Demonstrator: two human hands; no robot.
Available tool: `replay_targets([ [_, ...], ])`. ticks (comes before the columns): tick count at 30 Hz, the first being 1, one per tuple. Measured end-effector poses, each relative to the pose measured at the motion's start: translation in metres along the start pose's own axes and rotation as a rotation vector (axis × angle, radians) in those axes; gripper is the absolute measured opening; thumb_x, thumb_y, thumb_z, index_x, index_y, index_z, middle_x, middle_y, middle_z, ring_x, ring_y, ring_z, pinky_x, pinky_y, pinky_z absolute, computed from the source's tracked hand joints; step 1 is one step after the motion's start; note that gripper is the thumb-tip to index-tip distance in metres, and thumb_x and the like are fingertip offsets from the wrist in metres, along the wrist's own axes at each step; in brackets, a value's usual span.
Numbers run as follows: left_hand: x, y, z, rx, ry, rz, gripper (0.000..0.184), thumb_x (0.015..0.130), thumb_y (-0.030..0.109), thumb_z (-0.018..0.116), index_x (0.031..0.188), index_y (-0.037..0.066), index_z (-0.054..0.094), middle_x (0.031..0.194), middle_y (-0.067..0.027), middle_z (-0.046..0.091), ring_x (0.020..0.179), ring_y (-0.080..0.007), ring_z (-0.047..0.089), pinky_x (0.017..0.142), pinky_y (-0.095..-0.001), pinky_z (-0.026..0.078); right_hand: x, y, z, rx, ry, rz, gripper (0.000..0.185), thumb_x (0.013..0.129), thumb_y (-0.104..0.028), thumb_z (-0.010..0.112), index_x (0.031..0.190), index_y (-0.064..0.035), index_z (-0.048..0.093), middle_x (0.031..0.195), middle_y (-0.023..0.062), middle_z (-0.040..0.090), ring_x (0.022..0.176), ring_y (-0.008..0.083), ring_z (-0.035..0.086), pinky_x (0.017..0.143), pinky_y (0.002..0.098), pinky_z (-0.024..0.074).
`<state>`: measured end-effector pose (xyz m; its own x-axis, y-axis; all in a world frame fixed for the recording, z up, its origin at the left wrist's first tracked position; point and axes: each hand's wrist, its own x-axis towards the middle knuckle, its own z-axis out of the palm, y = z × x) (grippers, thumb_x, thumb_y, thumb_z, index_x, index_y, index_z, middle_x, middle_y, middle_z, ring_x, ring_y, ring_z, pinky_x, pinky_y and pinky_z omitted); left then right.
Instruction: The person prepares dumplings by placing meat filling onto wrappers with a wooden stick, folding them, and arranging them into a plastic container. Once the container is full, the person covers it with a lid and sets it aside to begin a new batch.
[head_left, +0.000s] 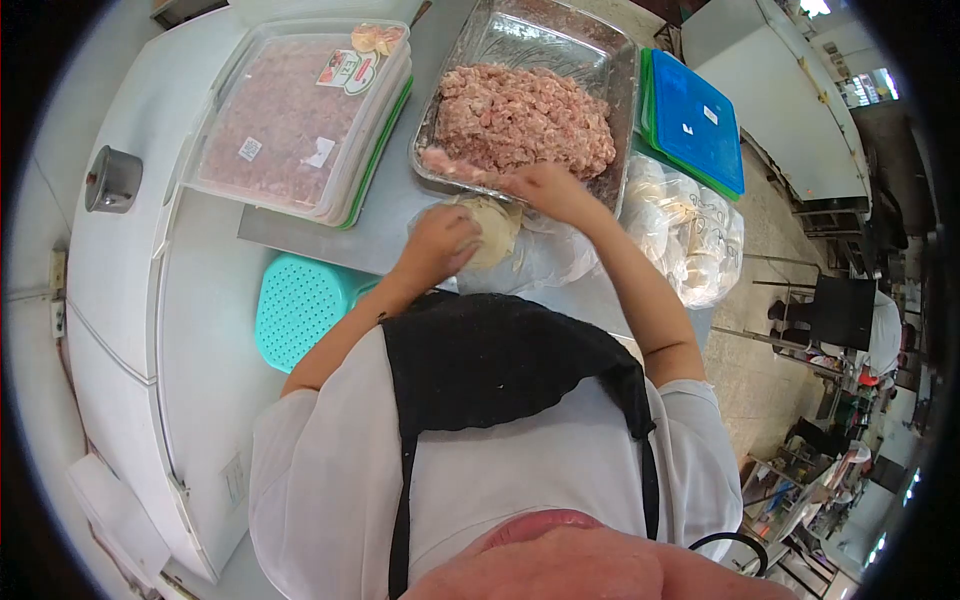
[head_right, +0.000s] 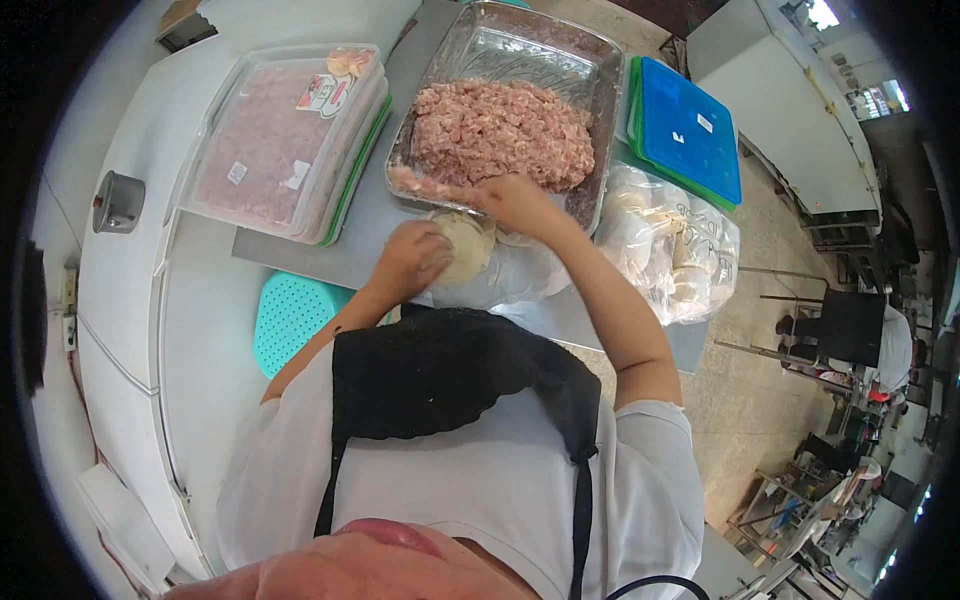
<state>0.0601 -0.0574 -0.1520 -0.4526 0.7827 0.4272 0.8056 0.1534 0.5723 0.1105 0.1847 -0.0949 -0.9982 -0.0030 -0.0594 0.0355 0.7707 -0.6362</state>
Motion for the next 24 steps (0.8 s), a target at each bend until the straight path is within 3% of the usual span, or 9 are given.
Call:
replay_targets([
  [2, 0.001, 0.002, 0.018, -0.106, -0.207, 0.090, 0.037, 0.070, 0.017, 0.076, 0.104, 0.009, 0.061, 0.105, -0.0113, 0.056, 0.103, -0.0331, 0.052, 0.092, -0.0433, 0.041, -0.001, -0.008, -0.033, -0.132, -0.031, 0.035, 0.027, 0.090, -0.030, 0.054, 0.088, -0.0091, 0.071, 0.078, 0.0167, 0.067, 0.076, 0.0331, 0.067, 0.068, 0.0451, 0.0521],
  [4, 0.003, 0.002, 0.020, -0.069, -0.237, 0.073, 0.036, 0.070, 0.017, 0.076, 0.102, 0.009, 0.062, 0.106, -0.0105, 0.055, 0.106, -0.0319, 0.051, 0.092, -0.0422, 0.041, 0.005, -0.009, -0.044, -0.264, -0.054, 0.068, 0.029, 0.092, -0.031, 0.053, 0.090, -0.0090, 0.071, 0.078, 0.0163, 0.067, 0.077, 0.0333, 0.067, 0.068, 0.0456, 0.0518],
  [6, 0.002, -0.009, 0.027, -0.023, -0.206, 0.087, 0.035, 0.070, 0.016, 0.076, 0.101, 0.008, 0.062, 0.105, -0.0098, 0.056, 0.103, -0.0317, 0.052, 0.091, -0.0411, 0.042, 0.010, 0.004, -0.034, -0.680, -0.126, 0.067, 0.030, 0.086, -0.030, 0.056, 0.081, -0.0037, 0.069, 0.079, 0.0210, 0.067, 0.077, 0.0385, 0.066, 0.068, 0.0497, 0.0517],
  [9, -0.002, -0.019, 0.024, -0.094, -0.151, 0.058, 0.028, 0.074, 0.014, 0.073, 0.101, 0.008, 0.065, 0.100, -0.0097, 0.058, 0.100, -0.0312, 0.055, 0.089, -0.0401, 0.044, -0.006, -0.009, 0.017, -0.598, 0.014, -0.022, 0.033, 0.087, -0.034, 0.055, 0.081, -0.0044, 0.069, 0.081, 0.0215, 0.067, 0.078, 0.0395, 0.066, 0.069, 0.0496, 0.0516],
  [13, 0.001, -0.024, 0.011, -0.291, -0.182, -0.025, 0.018, 0.080, 0.013, 0.069, 0.097, 0.008, 0.069, 0.098, -0.0093, 0.062, 0.097, -0.0301, 0.057, 0.087, -0.0392, 0.045, -0.015, -0.018, -0.004, -0.367, 0.025, 0.107, 0.033, 0.087, -0.033, 0.055, 0.082, -0.0037, 0.069, 0.078, 0.0202, 0.067, 0.075, 0.0381, 0.066, 0.068, 0.0498, 0.0519],
  [17, 0.011, -0.017, -0.002, -0.250, -0.033, 0.008, 0.013, 0.085, 0.012, 0.065, 0.096, 0.007, 0.071, 0.101, -0.0092, 0.065, 0.095, -0.0275, 0.059, 0.085, -0.0358, 0.047, -0.003, -0.022, -0.021, -0.438, 0.028, 0.082, 0.035, 0.089, -0.033, 0.052, 0.081, -0.0035, 0.069, 0.079, 0.0206, 0.067, 0.075, 0.0381, 0.066, 0.069, 0.0505, 0.0515],
  [19, 0.014, -0.013, -0.006, -0.242, -0.019, 0.007, 0.014, 0.086, 0.012, 0.064, 0.096, 0.006, 0.071, 0.103, -0.0095, 0.065, 0.094, -0.0265, 0.060, 0.084, -0.0349, 0.048, 0.006, -0.019, -0.004, -0.576, -0.133, 0.149, 0.036, 0.091, -0.033, 0.050, 0.081, -0.0042, 0.069, 0.079, 0.0206, 0.067, 0.075, 0.0387, 0.066, 0.068, 0.0509, 0.0514],
  [22, 0.017, -0.007, -0.012, -0.457, 0.036, -0.127, 0.014, 0.089, 0.013, 0.062, 0.095, 0.004, 0.070, 0.105, -0.0100, 0.066, 0.093, -0.0234, 0.062, 0.082, -0.0343, 0.049, -0.005, -0.018, 0.020, -0.474, 0.036, 0.105, 0.036, 0.092, -0.032, 0.049, 0.081, -0.0040, 0.070, 0.079, 0.0212, 0.067, 0.076, 0.0391, 0.065, 0.069, 0.0506, 0.0513],
  [24, 0.018, -0.006, -0.015, -0.968, 0.024, -0.699, 0.019, 0.094, 0.016, 0.059, 0.105, 0.002, 0.066, 0.108, -0.0113, 0.065, 0.096, -0.0222, 0.063, 0.085, -0.0359, 0.051, -0.009, -0.024, 0.000, -0.329, 0.045, 0.109, 0.036, 0.092, -0.032, 0.051, 0.083, -0.0022, 0.069, 0.079, 0.0223, 0.066, 0.078, 0.0399, 0.064, 0.071, 0.0502, 0.0504],
])
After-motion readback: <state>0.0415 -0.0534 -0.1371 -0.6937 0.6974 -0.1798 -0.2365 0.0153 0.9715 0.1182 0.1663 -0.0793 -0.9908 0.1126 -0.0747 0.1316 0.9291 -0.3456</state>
